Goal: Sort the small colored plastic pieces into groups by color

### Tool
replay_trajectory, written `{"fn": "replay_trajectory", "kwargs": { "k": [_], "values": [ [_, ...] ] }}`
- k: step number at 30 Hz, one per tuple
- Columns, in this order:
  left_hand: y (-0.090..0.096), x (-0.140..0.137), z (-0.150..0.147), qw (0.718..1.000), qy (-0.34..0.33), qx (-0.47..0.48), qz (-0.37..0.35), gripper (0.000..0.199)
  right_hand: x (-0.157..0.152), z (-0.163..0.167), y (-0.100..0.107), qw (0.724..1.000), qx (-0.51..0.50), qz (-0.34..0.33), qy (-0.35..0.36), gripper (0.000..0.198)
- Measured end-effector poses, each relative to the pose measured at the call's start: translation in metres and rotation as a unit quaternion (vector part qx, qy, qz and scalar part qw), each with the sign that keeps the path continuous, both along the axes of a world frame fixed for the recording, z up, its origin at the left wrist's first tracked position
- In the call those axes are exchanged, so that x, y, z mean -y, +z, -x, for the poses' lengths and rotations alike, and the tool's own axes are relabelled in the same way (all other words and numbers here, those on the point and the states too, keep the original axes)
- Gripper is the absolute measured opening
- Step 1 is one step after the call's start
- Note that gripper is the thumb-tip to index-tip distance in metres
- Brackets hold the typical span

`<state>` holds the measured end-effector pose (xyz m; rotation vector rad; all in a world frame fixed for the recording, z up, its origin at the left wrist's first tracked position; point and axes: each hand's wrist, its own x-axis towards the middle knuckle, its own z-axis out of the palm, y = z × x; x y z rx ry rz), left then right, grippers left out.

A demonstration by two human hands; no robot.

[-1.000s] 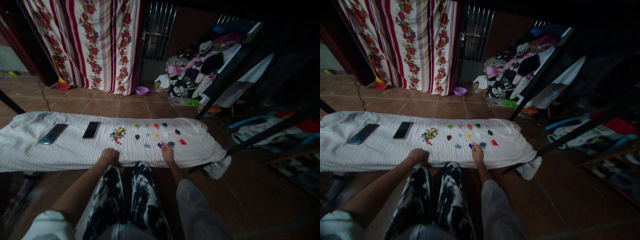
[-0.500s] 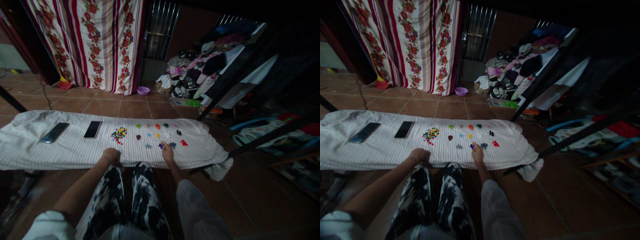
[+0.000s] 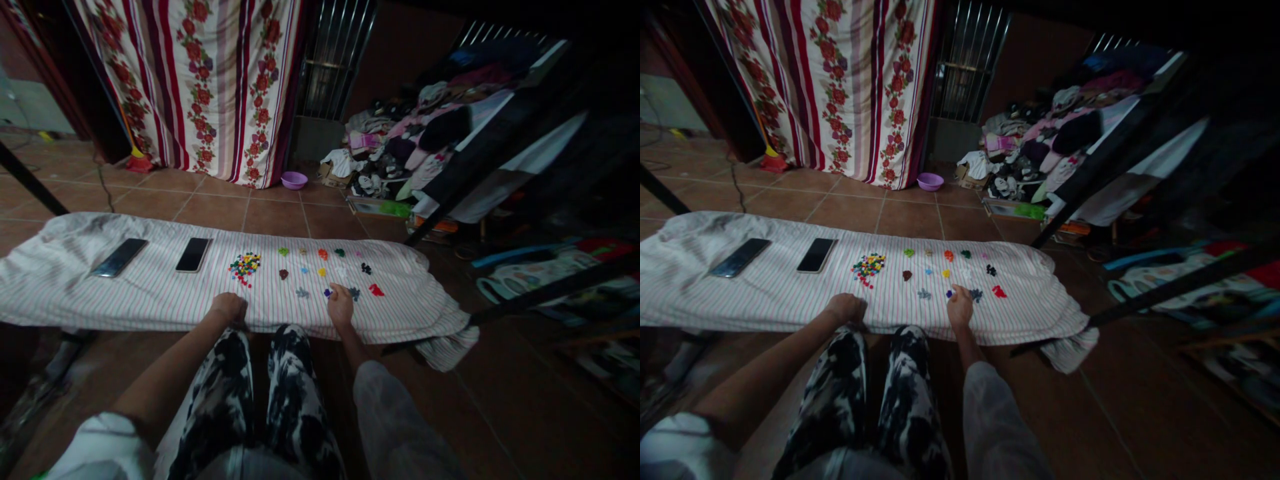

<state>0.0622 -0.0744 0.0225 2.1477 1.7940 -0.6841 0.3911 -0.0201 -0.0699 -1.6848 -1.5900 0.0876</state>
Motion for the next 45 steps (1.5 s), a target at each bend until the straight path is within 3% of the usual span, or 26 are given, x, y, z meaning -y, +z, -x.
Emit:
{"fn": "replay_trajectory", "kwargs": {
  "k": [4,9,17,22,29,45],
  "values": [
    [0.002,-0.001,-0.001,1.000,-0.001,0.003,0.006,0.031,-0.001,0.015,0.008,0.999,0.012,-0.034,0.001,0.039],
    [0.006,-0.003,-0.003,1.000,-0.005,0.008,0.014,0.035,-0.004,0.050,0.018,0.995,0.007,-0.045,0.092,0.039],
    [0.012,-0.002,-0.004,1.000,0.005,0.014,0.011,0.036,-0.011,0.130,0.021,0.963,0.006,0.027,0.269,0.038],
    [0.017,0.000,-0.006,1.000,0.006,0.017,0.012,0.033,-0.009,0.173,0.024,0.939,0.028,0.085,0.332,0.033],
    [0.017,0.000,-0.007,1.000,0.010,0.013,0.011,0.033,-0.001,0.209,0.031,0.936,0.090,0.162,0.300,0.023],
    [0.015,-0.001,-0.006,1.000,-0.012,0.004,0.006,0.032,0.008,0.205,0.021,0.960,0.043,0.124,0.247,0.015]
  ]
}}
